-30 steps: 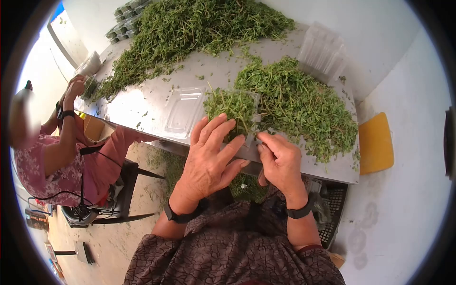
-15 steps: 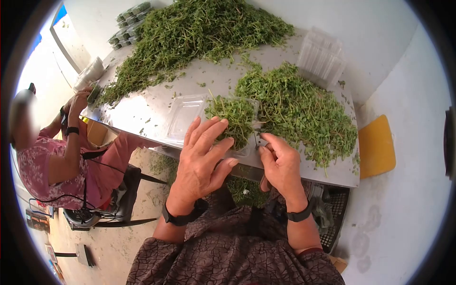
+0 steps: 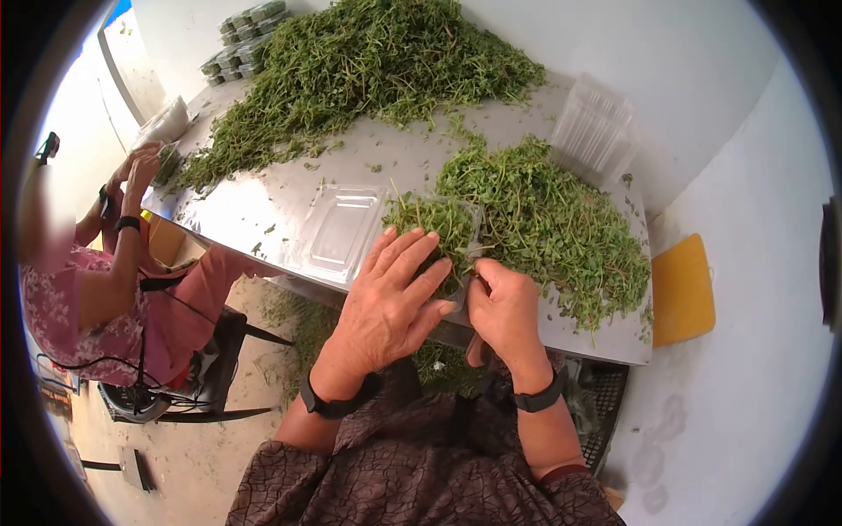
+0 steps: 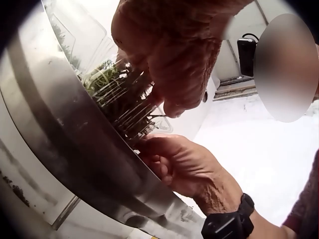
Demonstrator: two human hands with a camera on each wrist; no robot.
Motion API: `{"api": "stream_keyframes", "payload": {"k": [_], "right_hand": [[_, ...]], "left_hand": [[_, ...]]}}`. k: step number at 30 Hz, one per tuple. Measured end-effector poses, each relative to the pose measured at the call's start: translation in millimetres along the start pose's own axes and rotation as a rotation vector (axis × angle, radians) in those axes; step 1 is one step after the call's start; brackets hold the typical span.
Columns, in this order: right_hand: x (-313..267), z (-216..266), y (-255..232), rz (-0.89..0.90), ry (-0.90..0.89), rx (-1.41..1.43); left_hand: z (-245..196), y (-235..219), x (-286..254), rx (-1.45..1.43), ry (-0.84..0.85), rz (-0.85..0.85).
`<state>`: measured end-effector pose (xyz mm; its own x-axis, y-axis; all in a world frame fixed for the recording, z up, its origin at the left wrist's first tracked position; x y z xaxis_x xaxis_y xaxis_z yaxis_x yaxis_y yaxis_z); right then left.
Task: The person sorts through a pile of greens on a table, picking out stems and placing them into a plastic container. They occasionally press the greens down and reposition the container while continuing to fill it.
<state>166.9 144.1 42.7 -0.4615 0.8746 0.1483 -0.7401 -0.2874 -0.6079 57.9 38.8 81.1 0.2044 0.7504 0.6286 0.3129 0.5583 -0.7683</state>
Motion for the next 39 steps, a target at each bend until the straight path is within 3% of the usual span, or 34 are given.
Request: {"api": "stream_keyframes", "payload": {"k": [4,6,11,14,16,19,21,23,24,26,33,39], "right_hand": [[1,-1,-1,-0.007,0.002,0.023],[-1,-1,-17,-0.166,-0.070,0.103],[6,-11,-57,-0.265,-0.034,0.066],[15,-22,-86,-0.376,0.045,0.014],[19,-25,-106,-0.518,0.187,-0.329],[23,-24,-114,-0.567,0.161,-0.282],[19,-14,-108,-0.486,0.202,-0.207],[14,26,-88,-0.299,-0.273,-0.213],[13,36,-85,-0.295,-0.275,-0.216],[11,62,-63,-0.013,-0.442,-0.145],[14,77,-18,0.170,-0.555,-0.313],[20,78,-16,0.111,-0.558,-0.455]], "left_hand": [[1,0,-1,-0.011,-0.014,-0.009],[2,-2,0,-0.032,-0.026,-0.016],[3,-1,-1,-0.038,-0.031,-0.025],[4,0,0,-0.052,-0.039,-0.026],[4,0,0,-0.063,-0.040,-0.026],[4,0,0,-0.047,-0.036,-0.012],[4,1,0,-0.051,-0.024,-0.001],[3,1,-1,-0.054,-0.032,0.002],[3,2,-1,-0.058,-0.032,0.009],[4,2,-1,-0.062,-0.033,0.004],[5,4,-3,-0.097,-0.026,-0.018],[3,1,-4,-0.108,-0.026,-0.092]]}}
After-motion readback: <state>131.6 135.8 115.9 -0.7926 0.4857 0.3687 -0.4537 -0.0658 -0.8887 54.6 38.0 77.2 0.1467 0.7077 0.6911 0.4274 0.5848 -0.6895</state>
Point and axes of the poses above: each hand's wrist, its own x-axis towards the middle knuckle, its own y-axis out of the palm, z = x × y, the point moved 6 cm from there along x, towards the middle knuckle, and after that the axes turned 11 degrees about y, right-handed, at the moved point
